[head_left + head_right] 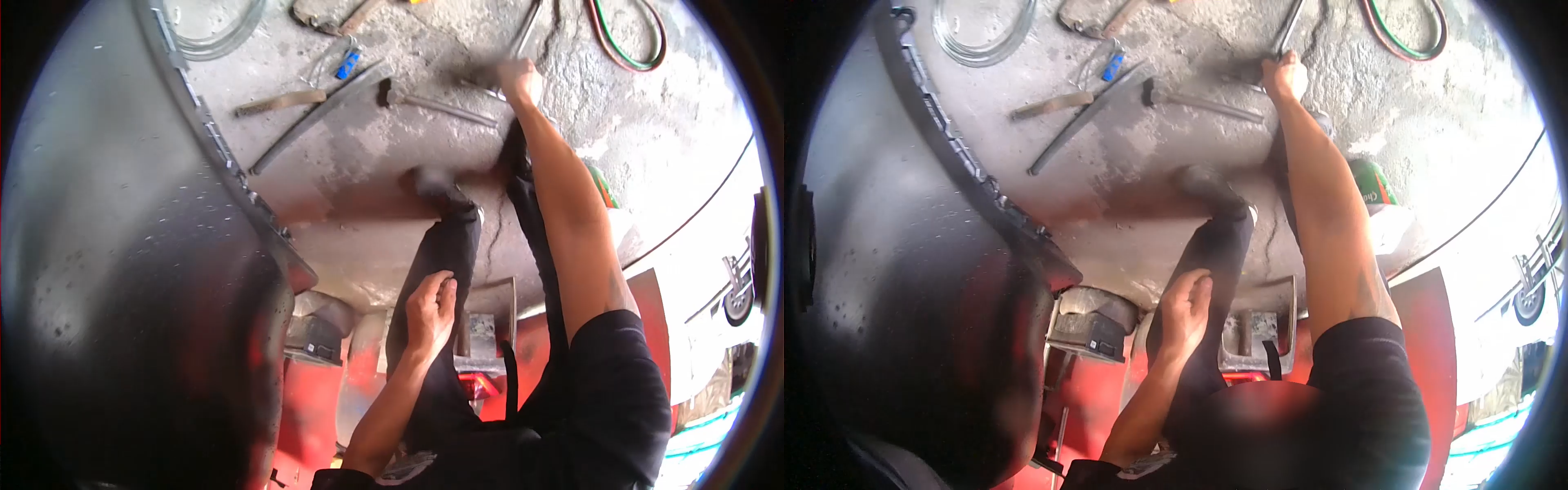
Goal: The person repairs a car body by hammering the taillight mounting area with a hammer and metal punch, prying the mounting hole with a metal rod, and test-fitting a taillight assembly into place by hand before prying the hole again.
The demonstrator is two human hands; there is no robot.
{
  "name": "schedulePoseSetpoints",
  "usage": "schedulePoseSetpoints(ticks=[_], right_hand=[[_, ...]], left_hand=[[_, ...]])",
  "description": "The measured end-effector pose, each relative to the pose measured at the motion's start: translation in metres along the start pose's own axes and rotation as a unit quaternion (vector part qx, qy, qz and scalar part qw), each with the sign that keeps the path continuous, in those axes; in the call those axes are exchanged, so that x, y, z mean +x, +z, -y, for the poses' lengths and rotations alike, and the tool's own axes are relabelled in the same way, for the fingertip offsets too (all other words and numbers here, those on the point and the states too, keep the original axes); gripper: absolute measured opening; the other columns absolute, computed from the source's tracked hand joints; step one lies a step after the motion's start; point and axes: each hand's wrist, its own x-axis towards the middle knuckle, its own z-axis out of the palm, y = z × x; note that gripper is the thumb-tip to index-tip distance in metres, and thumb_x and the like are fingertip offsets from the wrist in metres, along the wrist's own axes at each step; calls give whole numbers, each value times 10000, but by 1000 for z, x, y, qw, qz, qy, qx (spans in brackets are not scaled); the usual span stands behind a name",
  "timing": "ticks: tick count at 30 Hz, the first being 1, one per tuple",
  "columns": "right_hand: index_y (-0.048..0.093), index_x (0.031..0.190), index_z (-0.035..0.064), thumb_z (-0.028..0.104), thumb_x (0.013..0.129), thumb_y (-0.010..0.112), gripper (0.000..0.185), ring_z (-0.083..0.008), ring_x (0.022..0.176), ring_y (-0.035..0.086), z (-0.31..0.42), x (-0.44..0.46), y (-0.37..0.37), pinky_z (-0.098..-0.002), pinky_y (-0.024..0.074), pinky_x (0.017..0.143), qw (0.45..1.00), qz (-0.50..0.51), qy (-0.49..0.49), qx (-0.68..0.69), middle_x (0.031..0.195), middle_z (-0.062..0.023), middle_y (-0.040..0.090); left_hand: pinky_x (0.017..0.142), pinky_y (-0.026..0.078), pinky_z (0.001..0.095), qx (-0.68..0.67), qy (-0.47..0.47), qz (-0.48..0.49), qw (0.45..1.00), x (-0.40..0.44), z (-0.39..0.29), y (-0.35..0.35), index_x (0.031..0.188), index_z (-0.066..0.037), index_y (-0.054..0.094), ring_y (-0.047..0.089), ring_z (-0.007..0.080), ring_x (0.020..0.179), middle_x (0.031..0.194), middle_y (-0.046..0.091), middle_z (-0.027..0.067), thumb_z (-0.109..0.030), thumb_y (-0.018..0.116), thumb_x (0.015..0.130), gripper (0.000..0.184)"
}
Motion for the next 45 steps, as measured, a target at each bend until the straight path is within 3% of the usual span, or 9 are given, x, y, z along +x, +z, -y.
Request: schedulePoseSetpoints(ticks=[5, 8, 9, 14, 21, 26, 36, 42, 45], right_hand=[[715, 922, -17, 397, 813, 702, 428, -404, 856, 718, 31, -88, -94, -465, 553, 816, 987, -14, -4, 159, 847, -240, 718], [715, 776, -16, 280, 893, 663, 323, -193, 564, 632, 66, -194, -189, -383, 523, 561, 957, 75, -12, 281, 630, -135, 664], [694, 815, -36, 250, 889, 664, 297, -173, 575, 618, 59, -233, -180, -361, 505, 531, 876, 88, 90, 465, 655, -117, 656], [657, 852, -66, 235, 828, 612, 305, -235, 574, 659, 87, -421, -325, -377, 524, 565, 859, 291, 42, 419, 632, -138, 655], [583, 1160, -102, 116, 939, 606, 311, -128, 590, 613, 110, -590, -411, -281, 488, 530, 854, 200, 29, 479, 762, -99, 666], [567, 1191, 1, 110, 980, 571, 237, -129, 533, 558, 121, -641, -492, -299, 462, 502, 853, 189, -28, 486, 727, -74, 639], [581, 1374, -19, 464, 854, 737, 726, -223, 730, 562, 87, -650, -680, -318, 468, 647, 855, 164, -347, 349, 935, -115, 568], [601, 1358, -5, 298, 944, 676, 519, -188, 608, 547, 76, -638, -716, -309, 445, 565, 849, 13, -406, 337, 870, -103, 658], [668, 1252, -24, 113, 937, 627, 346, -137, 551, 513, 72, -624, -740, -296, 424, 525, 825, 141, -353, 417, 787, -87, 665]], left_hand=[[755, 539, 384, 15, -13, -28, 999, -2, 7, 0, 1076, 12, 688, 695, 296, 817, 923, 713, 175, -179, 613, 1002, 219], [746, 533, 352, -45, 26, -49, 997, -12, 30, 15, 1147, 22, 678, 681, 246, 792, 909, 709, 151, -189, 572, 1031, 264], [748, 537, 339, -109, -6, -18, 994, -17, 27, 15, 1176, 25, 671, 679, 219, 796, 931, 709, 128, -201, 554, 1043, 287], [710, 552, 329, -487, -195, 128, 842, -85, -21, -10, 1189, 9, 653, 682, 194, 844, 1034, 697, 94, -333, 549, 1062, 379], [722, 529, 333, -500, -202, 167, 825, -206, -37, -58, 1052, -11, 694, 659, 187, 798, 919, 696, 73, -182, 602, 1017, 197], [824, 570, 382, -501, -53, 101, 858, -245, -93, -117, 1074, -18, 625, 695, 249, 909, 1017, 702, 132, -117, 663, 966, 151], [895, 603, 487, -594, 48, -38, 802, -240, -149, -207, 1086, -5, 624, 718, 336, 947, 1044, 700, 187, -87, 612, 996, 123], [1084, 499, 511, -628, 77, -32, 774, -265, -191, -218, 1122, -2, 596, 617, 366, 1188, 1247, 636, 197, -135, 606, 1014, 172], [1086, 508, 490, -666, 81, -24, 741, -273, -210, -214, 1114, -40, 617, 625, 348, 1212, 1293, 633, 209, -121, 570, 1031, 125]])
